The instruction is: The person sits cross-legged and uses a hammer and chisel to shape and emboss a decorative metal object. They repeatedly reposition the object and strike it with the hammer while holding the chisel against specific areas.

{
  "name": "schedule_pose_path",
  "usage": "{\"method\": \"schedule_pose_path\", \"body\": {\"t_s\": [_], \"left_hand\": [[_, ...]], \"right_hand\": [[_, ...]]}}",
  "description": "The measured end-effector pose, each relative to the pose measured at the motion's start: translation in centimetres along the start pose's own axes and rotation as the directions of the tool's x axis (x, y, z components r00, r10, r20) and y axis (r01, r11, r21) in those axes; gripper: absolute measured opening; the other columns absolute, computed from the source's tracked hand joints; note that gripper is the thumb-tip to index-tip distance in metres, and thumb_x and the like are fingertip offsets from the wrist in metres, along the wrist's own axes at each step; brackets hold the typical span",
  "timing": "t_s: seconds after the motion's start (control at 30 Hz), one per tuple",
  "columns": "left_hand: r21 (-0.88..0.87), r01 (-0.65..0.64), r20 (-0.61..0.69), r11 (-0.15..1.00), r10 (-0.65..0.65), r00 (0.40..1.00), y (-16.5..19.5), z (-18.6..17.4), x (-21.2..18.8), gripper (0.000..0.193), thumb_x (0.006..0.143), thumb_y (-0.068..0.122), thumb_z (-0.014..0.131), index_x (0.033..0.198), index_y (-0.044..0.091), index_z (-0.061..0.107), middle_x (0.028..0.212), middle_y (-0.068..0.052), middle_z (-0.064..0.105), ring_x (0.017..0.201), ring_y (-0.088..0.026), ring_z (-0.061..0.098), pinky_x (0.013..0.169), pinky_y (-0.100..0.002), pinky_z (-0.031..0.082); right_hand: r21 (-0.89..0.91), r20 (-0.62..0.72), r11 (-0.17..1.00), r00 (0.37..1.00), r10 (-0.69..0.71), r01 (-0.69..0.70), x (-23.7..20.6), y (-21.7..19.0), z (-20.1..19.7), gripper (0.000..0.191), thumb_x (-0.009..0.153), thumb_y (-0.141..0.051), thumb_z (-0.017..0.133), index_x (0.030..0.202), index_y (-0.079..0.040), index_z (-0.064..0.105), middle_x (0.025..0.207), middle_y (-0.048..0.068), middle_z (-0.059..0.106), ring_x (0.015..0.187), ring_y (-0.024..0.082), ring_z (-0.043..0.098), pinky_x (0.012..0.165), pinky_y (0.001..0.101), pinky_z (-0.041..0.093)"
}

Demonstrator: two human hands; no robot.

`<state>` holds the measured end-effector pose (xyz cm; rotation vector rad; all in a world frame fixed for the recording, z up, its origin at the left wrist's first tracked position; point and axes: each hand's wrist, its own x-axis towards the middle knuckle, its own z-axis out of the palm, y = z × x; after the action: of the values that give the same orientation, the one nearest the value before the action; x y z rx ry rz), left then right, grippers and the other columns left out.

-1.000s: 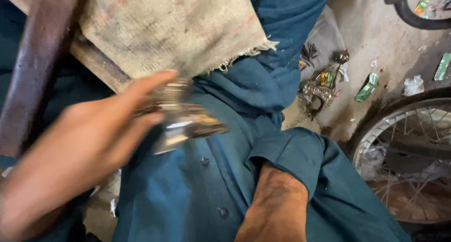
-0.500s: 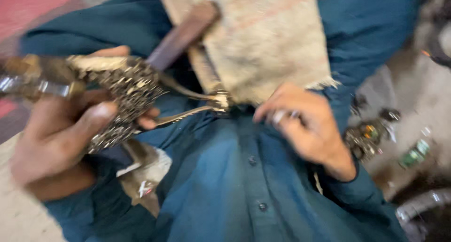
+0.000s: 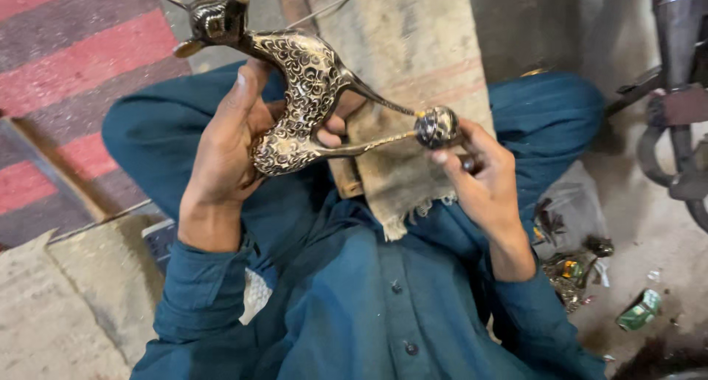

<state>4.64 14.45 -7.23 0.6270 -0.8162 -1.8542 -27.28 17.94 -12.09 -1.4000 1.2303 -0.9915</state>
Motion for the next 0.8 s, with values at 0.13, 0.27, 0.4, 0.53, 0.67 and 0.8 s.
{"method": "schedule_pose_path", "body": {"t_s": [0.13, 0.27, 0.4, 0.53, 0.67, 0.8], "left_hand": [[-0.111, 0.01, -0.011, 0.994, -0.011, 1.0, -0.9, -0.5, 2.4, 0.064, 0.115, 0.045, 0.03, 0.163, 0.003, 0.029, 0.131, -0.03, 0.064, 0.113, -0.035, 0.069, 0.104, -0.047, 0.059], [-0.039, -0.039, -0.017, 0.998, 0.038, 0.999, -0.9, -0.7, 4.5, 0.057, 0.115, 0.037, 0.04, 0.158, 0.001, 0.029, 0.129, -0.031, 0.065, 0.114, -0.038, 0.07, 0.105, -0.049, 0.059], [-0.026, -0.162, -0.035, 0.986, 0.161, 0.986, -0.9, -0.1, 6.4, 0.063, 0.11, 0.018, 0.055, 0.164, 0.004, 0.024, 0.129, -0.02, 0.06, 0.116, -0.037, 0.068, 0.102, -0.055, 0.061], [-0.087, -0.182, -0.015, 0.979, 0.181, 0.983, -0.5, 0.2, 7.4, 0.066, 0.11, 0.018, 0.058, 0.165, 0.009, 0.021, 0.13, -0.021, 0.063, 0.12, -0.038, 0.069, 0.107, -0.054, 0.059], [0.031, -0.239, 0.004, 0.97, 0.239, 0.971, -0.2, 0.2, 7.5, 0.067, 0.111, 0.024, 0.06, 0.165, 0.011, 0.023, 0.129, -0.025, 0.066, 0.12, -0.038, 0.071, 0.108, -0.051, 0.058], [0.183, -0.352, 0.075, 0.918, 0.344, 0.936, 0.0, 0.0, 7.2, 0.068, 0.111, 0.028, 0.063, 0.166, 0.011, 0.027, 0.129, -0.024, 0.066, 0.119, -0.033, 0.071, 0.107, -0.047, 0.059]], "right_hand": [[0.007, -0.035, 0.997, 0.997, -0.072, 0.072, 3.5, 0.3, -1.3, 0.044, 0.102, 0.0, 0.068, 0.143, 0.008, 0.055, 0.125, 0.008, 0.069, 0.112, 0.009, 0.064, 0.089, 0.0192, 0.053], [-0.015, -0.045, 0.993, 0.992, -0.116, 0.115, 7.6, 0.4, -2.2, 0.046, 0.103, 0.002, 0.067, 0.146, 0.007, 0.052, 0.127, 0.009, 0.069, 0.115, 0.011, 0.064, 0.093, 0.0196, 0.052], [-0.015, 0.008, 0.985, 0.985, -0.173, 0.173, 12.1, 0.0, -3.2, 0.046, 0.103, 0.006, 0.066, 0.147, 0.006, 0.052, 0.13, 0.01, 0.068, 0.119, 0.012, 0.064, 0.099, 0.0214, 0.053], [-0.065, 0.06, 0.983, 0.984, -0.168, 0.171, 16.1, -1.0, -4.1, 0.048, 0.099, 0.009, 0.068, 0.144, 0.004, 0.054, 0.127, 0.01, 0.068, 0.119, 0.012, 0.065, 0.09, 0.021, 0.054], [-0.022, 0.135, 0.975, 0.967, -0.218, 0.223, 18.7, -1.9, -4.7, 0.048, 0.098, 0.009, 0.07, 0.144, 0.003, 0.056, 0.128, 0.009, 0.068, 0.114, 0.009, 0.064, 0.086, 0.0197, 0.055], [-0.048, 0.174, 0.975, 0.963, -0.205, 0.216, 20.6, -2.4, -5.5, 0.046, 0.095, 0.009, 0.074, 0.139, 0.002, 0.061, 0.127, 0.009, 0.067, 0.096, 0.005, 0.059, 0.073, 0.0173, 0.048]]}}
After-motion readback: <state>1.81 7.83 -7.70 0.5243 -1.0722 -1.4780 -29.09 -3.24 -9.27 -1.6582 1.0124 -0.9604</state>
